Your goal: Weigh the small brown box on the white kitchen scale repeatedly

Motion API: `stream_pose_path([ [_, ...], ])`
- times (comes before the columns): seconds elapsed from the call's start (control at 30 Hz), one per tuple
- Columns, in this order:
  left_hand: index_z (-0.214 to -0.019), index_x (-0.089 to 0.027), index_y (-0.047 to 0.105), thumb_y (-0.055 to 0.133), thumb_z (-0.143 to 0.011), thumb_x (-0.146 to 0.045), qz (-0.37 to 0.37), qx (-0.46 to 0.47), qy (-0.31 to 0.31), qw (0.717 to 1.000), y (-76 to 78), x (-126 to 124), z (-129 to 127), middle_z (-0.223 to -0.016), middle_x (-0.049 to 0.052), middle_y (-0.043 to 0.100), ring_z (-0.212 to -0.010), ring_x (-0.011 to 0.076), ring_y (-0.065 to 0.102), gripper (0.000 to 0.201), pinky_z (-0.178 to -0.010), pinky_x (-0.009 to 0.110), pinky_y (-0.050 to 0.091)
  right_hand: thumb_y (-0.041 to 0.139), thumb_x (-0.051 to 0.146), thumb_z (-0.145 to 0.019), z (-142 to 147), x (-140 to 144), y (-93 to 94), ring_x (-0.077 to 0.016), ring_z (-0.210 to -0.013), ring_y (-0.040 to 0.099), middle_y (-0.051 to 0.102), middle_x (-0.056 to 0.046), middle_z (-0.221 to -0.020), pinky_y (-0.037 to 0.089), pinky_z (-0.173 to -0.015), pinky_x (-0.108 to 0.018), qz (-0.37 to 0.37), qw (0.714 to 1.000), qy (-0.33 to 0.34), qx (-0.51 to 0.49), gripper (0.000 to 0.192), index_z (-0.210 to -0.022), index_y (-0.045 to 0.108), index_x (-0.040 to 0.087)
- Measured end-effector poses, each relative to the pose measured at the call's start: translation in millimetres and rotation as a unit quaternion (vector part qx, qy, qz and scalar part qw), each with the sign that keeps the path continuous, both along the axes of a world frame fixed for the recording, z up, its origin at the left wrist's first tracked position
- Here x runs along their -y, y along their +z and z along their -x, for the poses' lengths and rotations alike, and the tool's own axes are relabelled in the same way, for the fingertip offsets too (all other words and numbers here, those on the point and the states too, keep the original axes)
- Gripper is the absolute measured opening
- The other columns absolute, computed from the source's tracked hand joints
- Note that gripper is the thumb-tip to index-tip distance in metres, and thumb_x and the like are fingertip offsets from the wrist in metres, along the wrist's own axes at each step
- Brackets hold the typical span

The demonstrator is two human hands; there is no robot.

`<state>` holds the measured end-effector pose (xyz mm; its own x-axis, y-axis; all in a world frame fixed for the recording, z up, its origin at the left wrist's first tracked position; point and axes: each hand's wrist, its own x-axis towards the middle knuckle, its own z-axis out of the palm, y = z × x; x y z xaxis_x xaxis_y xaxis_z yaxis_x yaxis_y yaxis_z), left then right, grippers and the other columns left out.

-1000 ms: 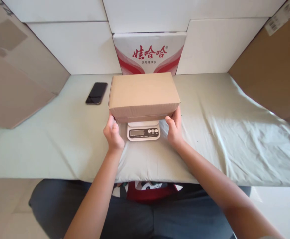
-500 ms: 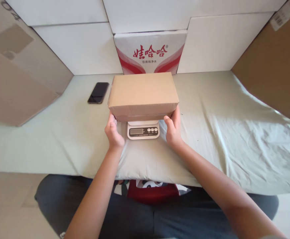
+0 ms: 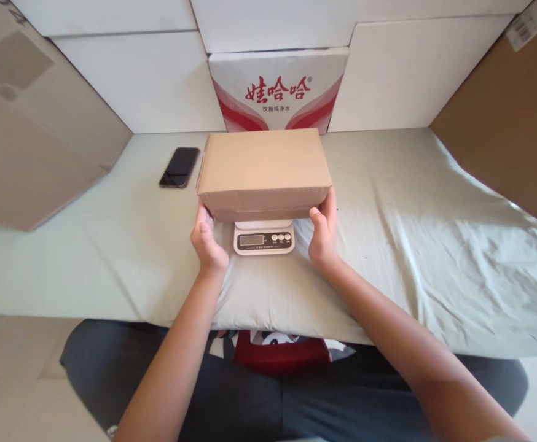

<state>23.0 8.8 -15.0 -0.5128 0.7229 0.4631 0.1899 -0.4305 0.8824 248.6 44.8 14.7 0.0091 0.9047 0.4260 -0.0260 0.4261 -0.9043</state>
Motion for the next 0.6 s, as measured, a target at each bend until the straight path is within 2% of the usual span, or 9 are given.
stream_pose_path([
  [0.27, -0.154, -0.025, 0.062, 0.041, -0.100, -0.074, 0.013, -0.004, 0.003, 1.000, 5.7, 2.4, -3.5, -0.158, 0.012, 0.064, -0.156, 0.0318, 0.051, 0.076, -0.127, 0.044, 0.045, 0.055, 0.059, -0.093, 3.7, -0.5, 2.9, -0.0325, -0.152, 0.050, 0.058, -0.004, -0.161, 0.043, -0.131, -0.057, -0.004, 1.000, -0.007, -0.009, 0.060, -0.149, 0.054, 0.037],
  [0.43, -0.155, -0.024, 0.061, 0.044, -0.102, -0.070, -0.003, 0.015, 0.002, 1.000, 2.7, 1.0, -1.1, -0.162, 0.012, 0.060, -0.157, 0.0319, 0.049, 0.072, -0.130, 0.045, 0.040, 0.054, 0.059, -0.094, 2.5, -0.9, 3.2, -0.0324, -0.155, 0.047, 0.055, -0.004, -0.163, 0.039, -0.134, -0.057, -0.005, 1.000, -0.005, -0.008, 0.060, -0.149, 0.053, 0.036],
  [0.6, -0.153, -0.018, 0.061, 0.044, -0.100, -0.075, -0.015, 0.058, 0.023, 0.998, 3.4, -1.2, 0.7, -0.162, 0.018, 0.058, -0.157, 0.0323, 0.050, 0.080, -0.131, 0.047, 0.039, 0.052, 0.060, -0.096, -2.9, -5.7, 0.0, -0.0335, -0.157, 0.044, 0.052, -0.004, -0.166, 0.037, -0.134, -0.061, -0.015, 1.000, 0.003, -0.003, 0.061, -0.153, 0.049, 0.036],
])
